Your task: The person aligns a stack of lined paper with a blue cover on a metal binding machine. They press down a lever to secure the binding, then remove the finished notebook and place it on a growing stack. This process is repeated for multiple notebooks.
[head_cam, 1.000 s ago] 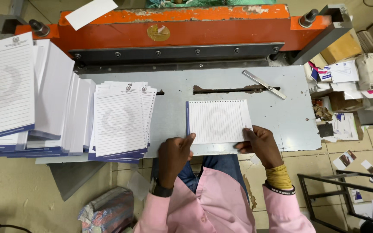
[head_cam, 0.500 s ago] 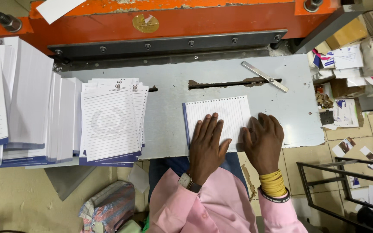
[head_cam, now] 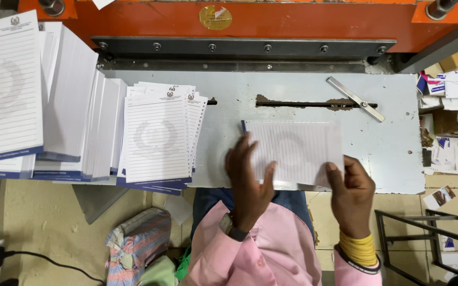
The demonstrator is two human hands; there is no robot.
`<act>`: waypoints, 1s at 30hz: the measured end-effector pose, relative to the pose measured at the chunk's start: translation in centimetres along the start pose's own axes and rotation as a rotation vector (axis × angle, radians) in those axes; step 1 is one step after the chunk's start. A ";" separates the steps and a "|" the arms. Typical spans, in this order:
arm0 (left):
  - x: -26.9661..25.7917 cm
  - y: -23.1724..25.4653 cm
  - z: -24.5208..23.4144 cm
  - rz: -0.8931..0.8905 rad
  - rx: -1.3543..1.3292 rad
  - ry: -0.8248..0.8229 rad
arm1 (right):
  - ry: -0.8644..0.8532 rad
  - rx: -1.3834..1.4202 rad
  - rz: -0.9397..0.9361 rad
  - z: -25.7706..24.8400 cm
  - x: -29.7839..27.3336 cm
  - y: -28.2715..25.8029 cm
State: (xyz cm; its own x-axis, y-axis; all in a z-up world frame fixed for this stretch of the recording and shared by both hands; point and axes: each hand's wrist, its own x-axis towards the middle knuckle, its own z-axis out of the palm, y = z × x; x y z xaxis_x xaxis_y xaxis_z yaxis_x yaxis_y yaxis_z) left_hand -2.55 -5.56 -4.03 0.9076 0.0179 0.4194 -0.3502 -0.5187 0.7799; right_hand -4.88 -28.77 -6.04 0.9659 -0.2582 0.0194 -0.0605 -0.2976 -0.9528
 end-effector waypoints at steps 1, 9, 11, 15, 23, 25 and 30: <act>0.3 0.0 -1.1 -0.155 -0.089 0.130 | 0.029 0.205 0.072 -1.5 -0.1 4.2; 2.4 -1.7 -4.8 -0.544 -0.666 0.010 | 0.029 0.421 0.174 -1.1 -1.3 3.0; 2.0 -2.7 -4.0 -0.541 -0.637 0.046 | 0.056 0.374 0.161 -1.6 -2.1 6.6; 1.5 -4.1 -3.5 -0.524 -0.617 0.022 | 0.073 0.306 0.146 -1.4 -2.6 2.0; 3.1 -0.5 -3.3 -0.526 -0.633 0.064 | 0.081 -0.048 -0.149 2.5 -3.8 -8.4; 2.6 1.1 -2.0 -0.502 -0.622 0.039 | 0.084 -0.166 -0.347 5.3 -4.4 -8.2; 2.9 4.2 -1.4 -0.462 -0.823 -0.105 | 0.111 -0.394 -0.568 8.2 -5.0 -9.2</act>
